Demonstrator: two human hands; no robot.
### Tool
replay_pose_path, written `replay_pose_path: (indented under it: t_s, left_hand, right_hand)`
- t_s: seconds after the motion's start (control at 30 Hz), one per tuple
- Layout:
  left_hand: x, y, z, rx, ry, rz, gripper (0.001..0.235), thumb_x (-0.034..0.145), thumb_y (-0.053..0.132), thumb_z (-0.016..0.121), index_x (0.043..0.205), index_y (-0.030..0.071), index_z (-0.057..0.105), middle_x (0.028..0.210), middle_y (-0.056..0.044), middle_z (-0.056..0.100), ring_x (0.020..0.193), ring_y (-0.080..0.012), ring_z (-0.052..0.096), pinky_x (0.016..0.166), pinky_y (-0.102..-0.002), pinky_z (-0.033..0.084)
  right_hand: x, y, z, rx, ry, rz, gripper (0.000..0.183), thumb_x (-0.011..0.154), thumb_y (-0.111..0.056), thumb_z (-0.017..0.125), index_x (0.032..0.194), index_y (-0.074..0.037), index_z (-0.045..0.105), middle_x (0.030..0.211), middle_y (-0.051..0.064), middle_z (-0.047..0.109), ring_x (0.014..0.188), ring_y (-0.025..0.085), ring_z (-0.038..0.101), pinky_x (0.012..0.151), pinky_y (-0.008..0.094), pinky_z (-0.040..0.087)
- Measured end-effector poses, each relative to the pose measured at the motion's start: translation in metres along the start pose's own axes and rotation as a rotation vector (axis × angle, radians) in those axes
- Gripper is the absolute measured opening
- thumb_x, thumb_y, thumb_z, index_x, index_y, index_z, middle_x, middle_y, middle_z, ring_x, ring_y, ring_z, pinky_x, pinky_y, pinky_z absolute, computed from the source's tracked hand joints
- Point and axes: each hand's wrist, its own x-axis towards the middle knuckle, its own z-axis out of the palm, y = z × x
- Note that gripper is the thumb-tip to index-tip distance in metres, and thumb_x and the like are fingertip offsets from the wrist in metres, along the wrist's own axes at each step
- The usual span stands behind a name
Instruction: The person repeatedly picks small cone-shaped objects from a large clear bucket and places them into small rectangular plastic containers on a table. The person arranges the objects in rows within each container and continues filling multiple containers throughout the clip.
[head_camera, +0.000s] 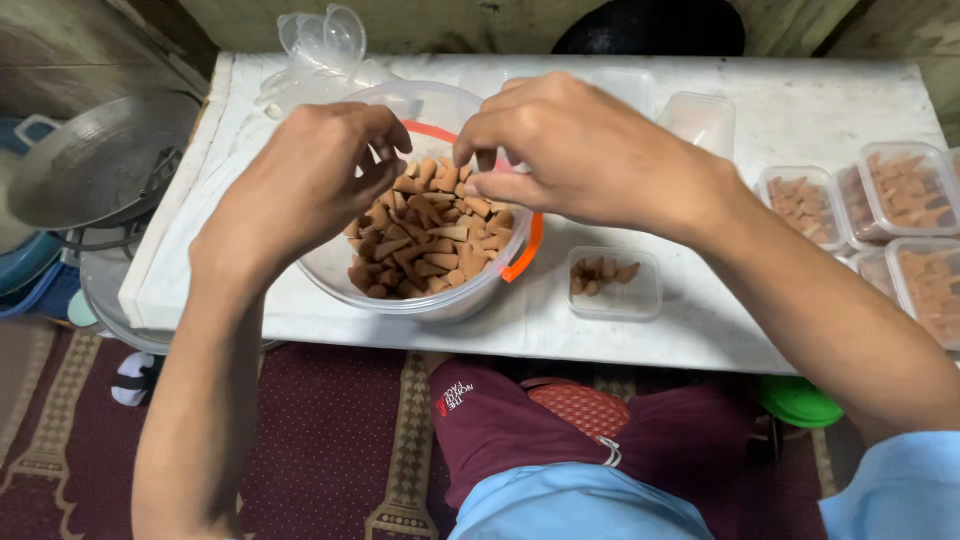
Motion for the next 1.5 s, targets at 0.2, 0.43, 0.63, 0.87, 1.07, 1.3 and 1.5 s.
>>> replay_pose_path:
  t_s: [0.2,0.43,0.63,0.87,1.07,1.3,1.5]
  left_hand:
    - [0.017,-0.040,0.030,0.086,-0.470,-0.339,0.038,0.080,-0.011,0.046,0.104,0.008,0.069,0.097,-0.014,0.073,0.088,-0.0313,0.071,0.070,-0.045,0.053]
    - [0.035,-0.025,0.040,0.068,-0.643,-0.418,0.059,0.084,-0.012,0.043,0.115,0.026,0.076,0.110,-0.013,0.069,0.084,-0.0298,0.071,0.061,-0.042,0.057]
    - [0.050,-0.042,0.068,0.233,-0.766,-0.263,0.018,0.091,0.007,0.057,0.106,0.008,0.068,0.099,-0.015,0.066,0.084,-0.0336,0.068,0.064,-0.042,0.054]
    - [0.047,-0.066,0.097,0.308,-0.514,-0.153,0.018,0.083,0.008,0.075,0.100,0.001,0.076,0.092,-0.025,0.072,0.086,-0.0437,0.073,0.068,-0.052,0.060]
    - [0.036,-0.051,0.072,0.304,-0.448,-0.190,0.020,0.092,0.016,0.067,0.103,0.004,0.076,0.097,-0.022,0.073,0.093,-0.0423,0.072,0.077,-0.055,0.059]
    - [0.015,-0.010,0.017,-0.243,-0.324,-0.319,0.020,0.081,0.015,0.070,0.099,0.005,0.072,0.095,-0.013,0.077,0.098,-0.0319,0.073,0.088,-0.044,0.056]
    - [0.002,0.018,0.016,-0.637,-0.134,-0.146,0.018,0.079,0.016,0.083,0.089,0.012,0.069,0.090,0.004,0.075,0.082,-0.0041,0.069,0.075,-0.018,0.054]
  right_hand:
    - [0.054,0.011,0.043,-0.154,-0.596,0.417,0.014,0.086,-0.003,0.058,0.097,-0.006,0.065,0.087,0.017,0.063,0.075,0.036,0.063,0.061,0.047,0.047]
    - [0.079,0.064,0.109,-0.533,-0.570,0.262,0.020,0.072,0.013,0.054,0.068,-0.005,0.062,0.068,0.011,0.063,0.065,0.033,0.062,0.049,0.043,0.047]
    - [0.085,0.065,0.128,-0.729,-0.706,0.235,0.014,0.094,-0.014,0.062,0.086,-0.018,0.073,0.086,0.003,0.073,0.080,0.030,0.072,0.056,0.039,0.055]
    - [0.065,0.064,0.122,-0.543,-0.490,0.134,0.013,0.078,0.004,0.069,0.067,-0.003,0.071,0.064,0.018,0.067,0.067,0.039,0.072,0.054,0.054,0.058]
    - [0.045,0.032,0.070,-0.348,-0.467,0.237,0.006,0.081,0.008,0.066,0.077,0.007,0.070,0.075,0.028,0.068,0.078,0.048,0.071,0.065,0.059,0.059]
    - [0.017,0.013,0.024,-0.028,-0.198,0.211,0.003,0.083,0.002,0.073,0.085,0.004,0.071,0.076,0.019,0.068,0.072,0.040,0.070,0.063,0.046,0.058]
    - [-0.028,0.004,-0.018,0.050,0.083,0.015,0.021,0.096,-0.020,0.071,0.104,-0.002,0.075,0.092,0.010,0.071,0.081,0.025,0.066,0.072,0.037,0.046]
